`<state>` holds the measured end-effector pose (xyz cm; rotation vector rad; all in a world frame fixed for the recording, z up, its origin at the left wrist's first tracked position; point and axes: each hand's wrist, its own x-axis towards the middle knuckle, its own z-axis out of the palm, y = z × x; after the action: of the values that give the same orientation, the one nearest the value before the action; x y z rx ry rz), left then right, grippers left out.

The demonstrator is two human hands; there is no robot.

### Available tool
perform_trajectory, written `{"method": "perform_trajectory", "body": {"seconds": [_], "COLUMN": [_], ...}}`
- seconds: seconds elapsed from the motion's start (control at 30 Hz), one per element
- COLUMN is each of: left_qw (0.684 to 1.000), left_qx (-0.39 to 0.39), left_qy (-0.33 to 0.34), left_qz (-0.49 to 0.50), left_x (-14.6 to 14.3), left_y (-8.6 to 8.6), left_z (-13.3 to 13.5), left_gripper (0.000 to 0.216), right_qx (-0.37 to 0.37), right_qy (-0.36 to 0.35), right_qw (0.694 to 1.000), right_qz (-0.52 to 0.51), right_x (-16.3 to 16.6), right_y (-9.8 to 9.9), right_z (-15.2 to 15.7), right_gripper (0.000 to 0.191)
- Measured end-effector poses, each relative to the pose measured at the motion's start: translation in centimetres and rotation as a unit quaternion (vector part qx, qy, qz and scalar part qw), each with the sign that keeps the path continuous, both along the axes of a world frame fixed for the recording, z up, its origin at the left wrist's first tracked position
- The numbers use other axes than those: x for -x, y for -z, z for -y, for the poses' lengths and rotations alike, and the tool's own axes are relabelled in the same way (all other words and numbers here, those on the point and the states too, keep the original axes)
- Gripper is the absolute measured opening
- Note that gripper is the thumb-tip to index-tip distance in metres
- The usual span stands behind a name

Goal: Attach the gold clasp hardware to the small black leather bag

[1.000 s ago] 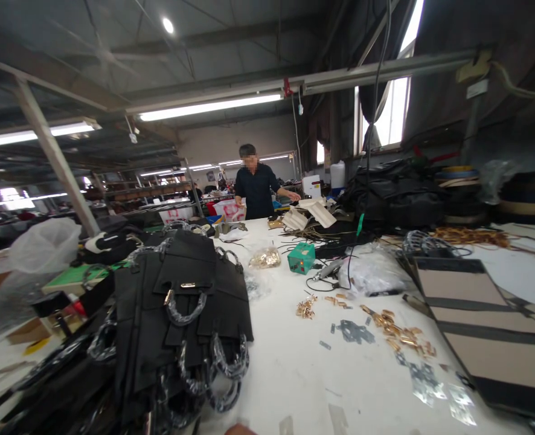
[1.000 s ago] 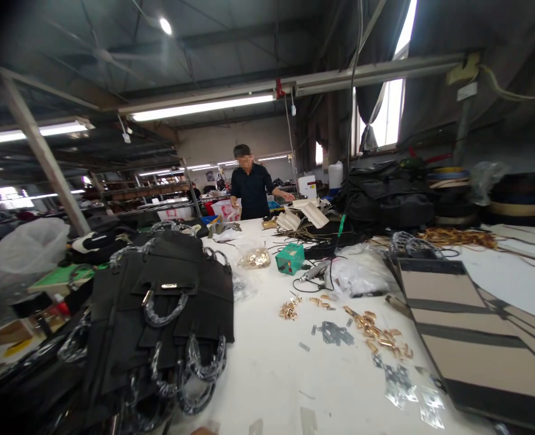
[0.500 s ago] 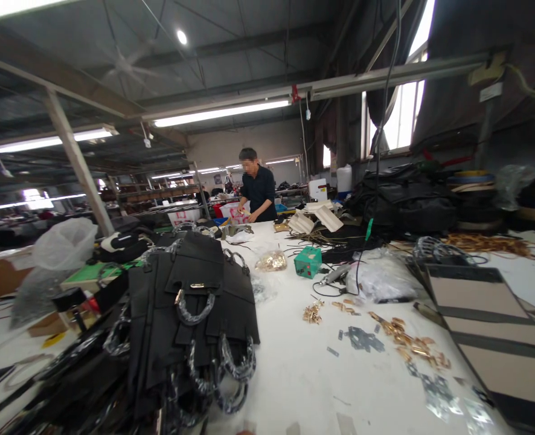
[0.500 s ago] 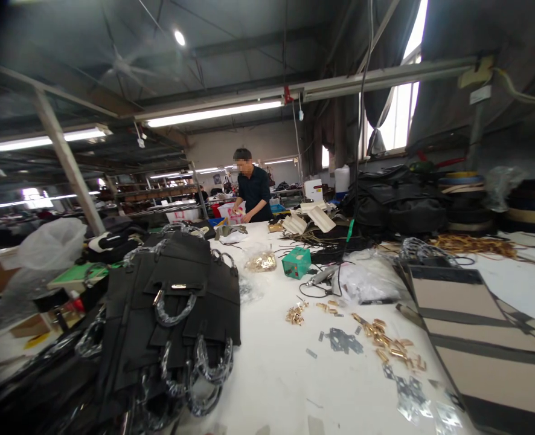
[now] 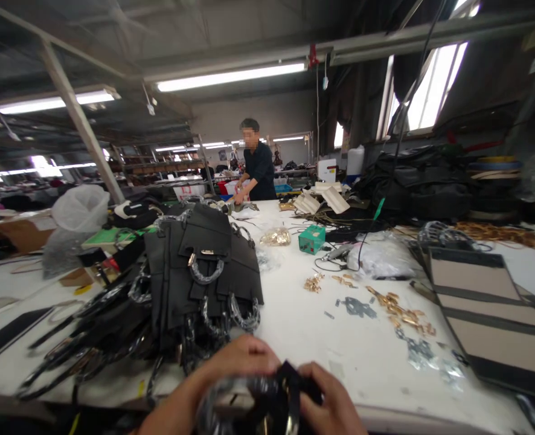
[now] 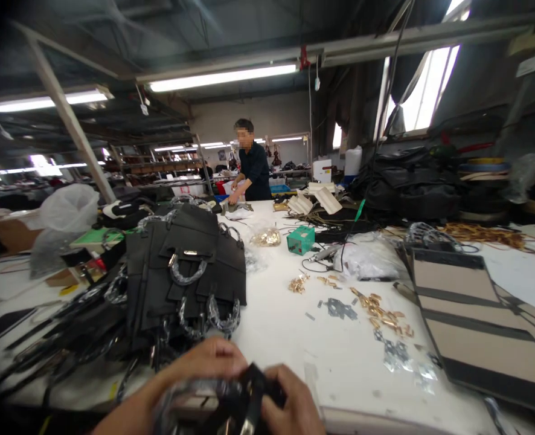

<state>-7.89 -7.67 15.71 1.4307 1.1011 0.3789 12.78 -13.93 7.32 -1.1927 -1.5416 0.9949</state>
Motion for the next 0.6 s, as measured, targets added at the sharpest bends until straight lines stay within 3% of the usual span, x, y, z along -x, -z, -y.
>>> {"method": "perform_trajectory", "body": {"seconds": [0.1,0.2,0.37,0.5,0.6], "left_qw": [0.958,0.920,0.938,0.931,0.922], "left_qx": [0.090,0.088,-0.030,-0.050,-0.056], "left_qy": [-0.140,-0.172,-0.159,-0.203,-0.225], "left_qz": [0.235,0.341,0.305,0.299,0.310], "left_x": [0.2,-0.3,-2.1,-3.5,-4.1], "left_y": [-1.7,-1.8,-0.5,-0.6,-1.0], "left_z": [-0.3,0.3,1.7,1.2,0.2], "left_gripper": [0.046,0.056,0.042,0.039,0.041], "right_qx": [0.040,0.048,0.035,0.033,0.017], "right_qy": [0.042,0.083,0.107,0.116,0.139], "right_qw": [0.985,0.953,0.923,0.919,0.930], "right_qz": [-0.163,-0.287,-0.367,-0.376,-0.339], "right_x": [-2.1,-3.7,-4.1,-3.8,-4.0], "right_y": [-2.8,-4.8,-4.8,-4.3,-4.2], "right_z": [-1.3,-2.6,-4.5,-6.2,-7.2], "right_gripper": [0.026,0.035,0.041,0.040,0.052]}}
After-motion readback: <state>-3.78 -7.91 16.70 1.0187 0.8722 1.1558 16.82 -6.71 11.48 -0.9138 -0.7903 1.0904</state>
